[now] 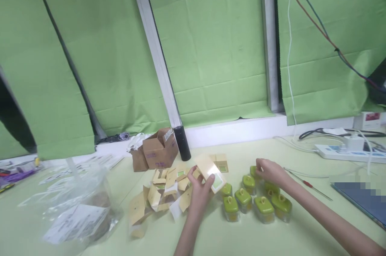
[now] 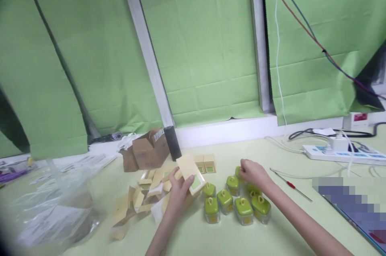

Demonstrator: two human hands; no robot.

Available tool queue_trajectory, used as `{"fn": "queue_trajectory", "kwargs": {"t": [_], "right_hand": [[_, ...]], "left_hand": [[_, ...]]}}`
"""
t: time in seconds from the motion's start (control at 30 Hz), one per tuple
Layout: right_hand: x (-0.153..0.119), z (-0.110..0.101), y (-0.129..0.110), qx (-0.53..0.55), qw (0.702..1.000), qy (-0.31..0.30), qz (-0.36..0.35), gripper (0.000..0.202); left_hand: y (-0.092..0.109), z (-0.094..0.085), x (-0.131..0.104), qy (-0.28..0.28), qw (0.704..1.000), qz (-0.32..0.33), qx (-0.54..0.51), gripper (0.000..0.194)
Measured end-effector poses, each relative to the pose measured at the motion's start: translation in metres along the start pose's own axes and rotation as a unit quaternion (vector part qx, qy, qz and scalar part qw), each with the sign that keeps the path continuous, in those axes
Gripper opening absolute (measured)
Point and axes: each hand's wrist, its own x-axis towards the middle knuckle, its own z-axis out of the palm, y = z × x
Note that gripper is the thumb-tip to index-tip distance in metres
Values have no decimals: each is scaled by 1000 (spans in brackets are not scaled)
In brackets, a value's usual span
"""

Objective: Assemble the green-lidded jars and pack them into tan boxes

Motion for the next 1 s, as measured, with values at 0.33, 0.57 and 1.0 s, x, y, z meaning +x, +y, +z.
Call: {"fn": "queue_trajectory", "kwargs": {"t": [0.33, 0.57, 1.0], "right_hand": [[-18, 4, -84, -50, 895, 109, -429, 50], [-8, 34, -109, -49, 852, 198, -481, 38], [32, 41, -131, 16, 866, 199, -458, 49]], "left_hand": [[-7, 15, 3, -1, 967, -141, -210, 21], [6, -11, 7, 65, 968, -127, -208, 9], [42, -33, 33, 65, 974, -83, -198, 13]]}}
